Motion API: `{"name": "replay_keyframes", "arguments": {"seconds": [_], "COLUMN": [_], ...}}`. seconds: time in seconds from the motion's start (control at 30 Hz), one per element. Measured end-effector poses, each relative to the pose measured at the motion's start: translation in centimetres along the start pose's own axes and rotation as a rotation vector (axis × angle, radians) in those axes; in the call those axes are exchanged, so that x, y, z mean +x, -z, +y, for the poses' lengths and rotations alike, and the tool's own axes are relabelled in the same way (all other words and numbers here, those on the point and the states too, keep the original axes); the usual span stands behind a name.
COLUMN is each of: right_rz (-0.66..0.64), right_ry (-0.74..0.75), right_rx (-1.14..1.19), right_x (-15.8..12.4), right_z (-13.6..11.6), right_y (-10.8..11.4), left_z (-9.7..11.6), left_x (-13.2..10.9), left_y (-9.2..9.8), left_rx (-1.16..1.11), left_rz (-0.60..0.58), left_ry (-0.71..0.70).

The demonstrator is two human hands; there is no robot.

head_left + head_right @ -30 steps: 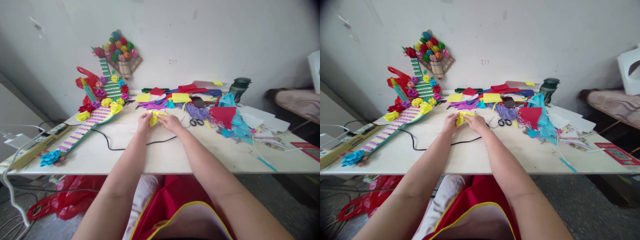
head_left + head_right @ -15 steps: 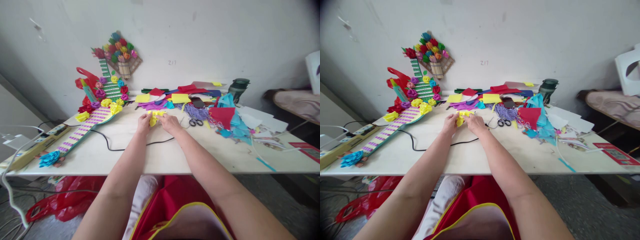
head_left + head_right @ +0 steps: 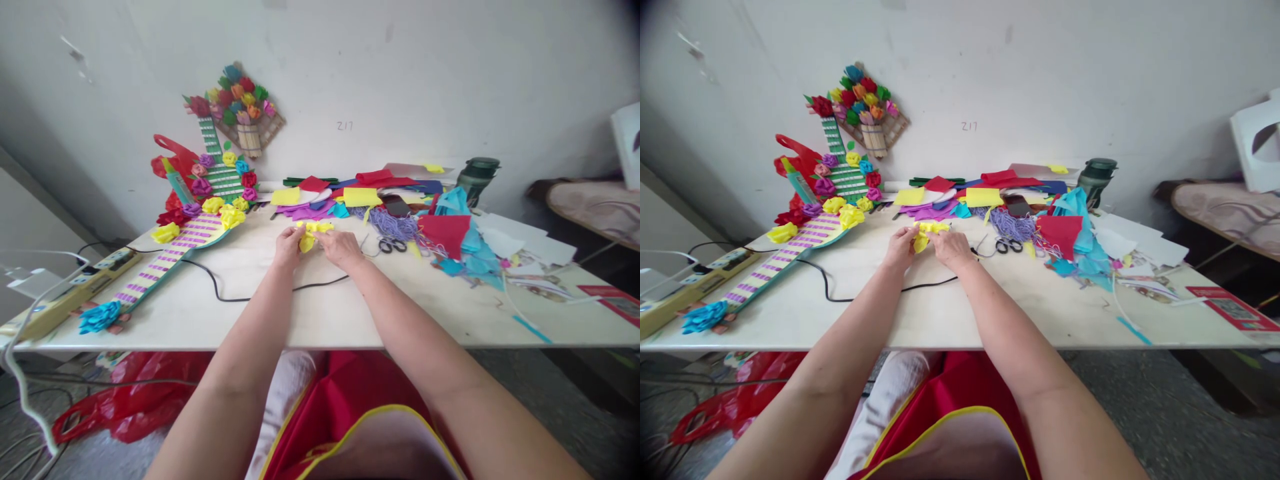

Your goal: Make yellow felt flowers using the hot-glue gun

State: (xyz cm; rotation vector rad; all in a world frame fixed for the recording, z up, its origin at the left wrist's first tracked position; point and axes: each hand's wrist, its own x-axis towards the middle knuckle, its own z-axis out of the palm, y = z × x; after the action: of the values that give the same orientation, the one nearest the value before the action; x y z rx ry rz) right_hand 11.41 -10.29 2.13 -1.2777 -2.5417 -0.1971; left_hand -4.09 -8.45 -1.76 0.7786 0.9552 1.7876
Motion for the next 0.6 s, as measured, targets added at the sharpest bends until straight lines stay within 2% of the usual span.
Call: {"name": "replay_keyframes", "arguments": {"seconds": [0.37, 0.6], "right_rz": [0.027, 0.015], "right_ry": [-0.002, -0.002], "right_rx": [0.041, 0.041], "right_x": [0.13, 0.21], "right_z": [0.03, 0.01], "right_y": [-0.54, -0.62], "left_z": [-0.26, -0.17], "left_x": [0.13, 0.07], "left_y": [-0.02, -0.06], "left_rx": [0.008, -0.011], "left_rz": [0.022, -0.003], "left_ry": [0.001, -0.029]}}
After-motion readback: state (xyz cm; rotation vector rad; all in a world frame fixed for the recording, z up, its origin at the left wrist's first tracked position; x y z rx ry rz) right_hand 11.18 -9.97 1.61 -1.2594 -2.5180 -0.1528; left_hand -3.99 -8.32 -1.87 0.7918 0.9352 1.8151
